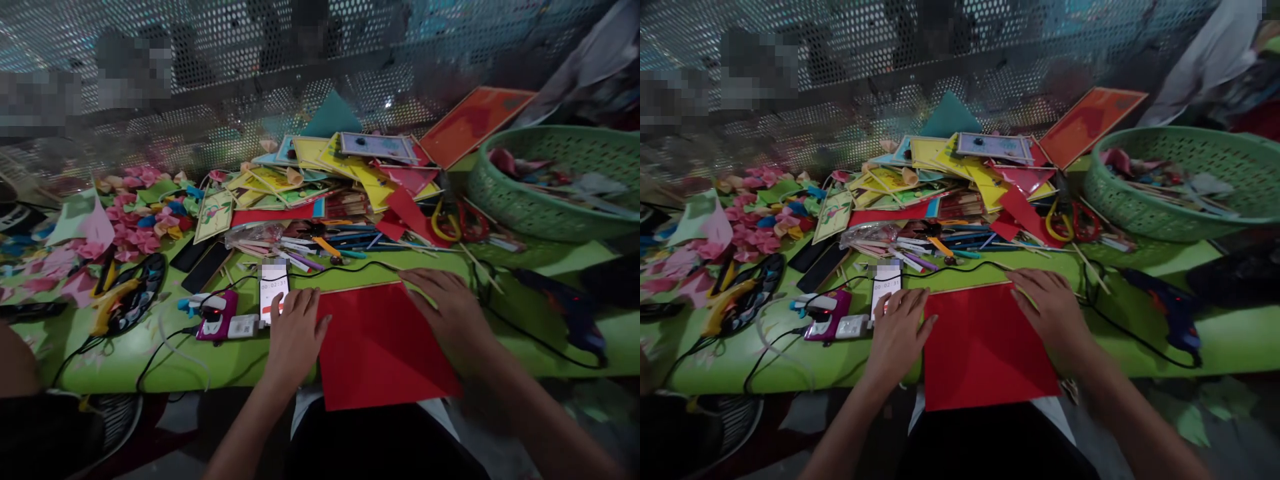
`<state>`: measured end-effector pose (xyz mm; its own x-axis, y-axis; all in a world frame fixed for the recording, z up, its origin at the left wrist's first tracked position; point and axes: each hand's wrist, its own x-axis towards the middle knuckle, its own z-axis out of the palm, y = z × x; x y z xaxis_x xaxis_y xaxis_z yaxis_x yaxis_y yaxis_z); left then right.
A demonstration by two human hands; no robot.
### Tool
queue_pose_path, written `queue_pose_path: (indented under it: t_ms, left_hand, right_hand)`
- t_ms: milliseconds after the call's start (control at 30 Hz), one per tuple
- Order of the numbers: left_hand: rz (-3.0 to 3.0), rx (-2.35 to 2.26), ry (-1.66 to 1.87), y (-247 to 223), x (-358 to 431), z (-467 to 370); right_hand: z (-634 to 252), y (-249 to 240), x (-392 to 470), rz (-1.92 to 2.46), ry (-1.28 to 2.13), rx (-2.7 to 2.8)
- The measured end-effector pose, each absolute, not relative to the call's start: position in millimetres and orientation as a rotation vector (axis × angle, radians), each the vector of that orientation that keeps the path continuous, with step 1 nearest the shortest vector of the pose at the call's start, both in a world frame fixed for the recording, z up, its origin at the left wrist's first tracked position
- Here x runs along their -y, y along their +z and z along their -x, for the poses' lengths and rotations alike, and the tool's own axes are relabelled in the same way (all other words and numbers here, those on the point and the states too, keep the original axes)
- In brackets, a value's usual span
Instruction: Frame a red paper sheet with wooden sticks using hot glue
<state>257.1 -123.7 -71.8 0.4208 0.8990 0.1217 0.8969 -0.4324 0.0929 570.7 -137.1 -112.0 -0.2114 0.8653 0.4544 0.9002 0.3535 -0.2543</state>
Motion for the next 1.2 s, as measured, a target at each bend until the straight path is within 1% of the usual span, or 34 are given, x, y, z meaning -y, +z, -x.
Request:
queue_pose_path:
  t_ms: [300,667,967,1200]
  left_hand:
    - [-2.646,-1.577,0.237,-73.3,127.0,-275.4]
    - [-2.649,-1.614,0.194,-81.9,124.2,-281.7]
    - [-2.622,-1.647,0.15,-89.0,127.1,-284.8]
    - [-2.596,-1.644,0.185,-82.1,133.1,-276.7]
  right_hand:
    - [-577.5,-131.4,146.7,1.583,-0.135,2.199]
    - [-572.9,-133.8,143.7,1.605,-0.187,2.326]
    - [-569.8,-131.9,144.2,1.664,-0.202,2.323]
    - [-572.8,-136.2,146.6,1.602,-0.228,2.294]
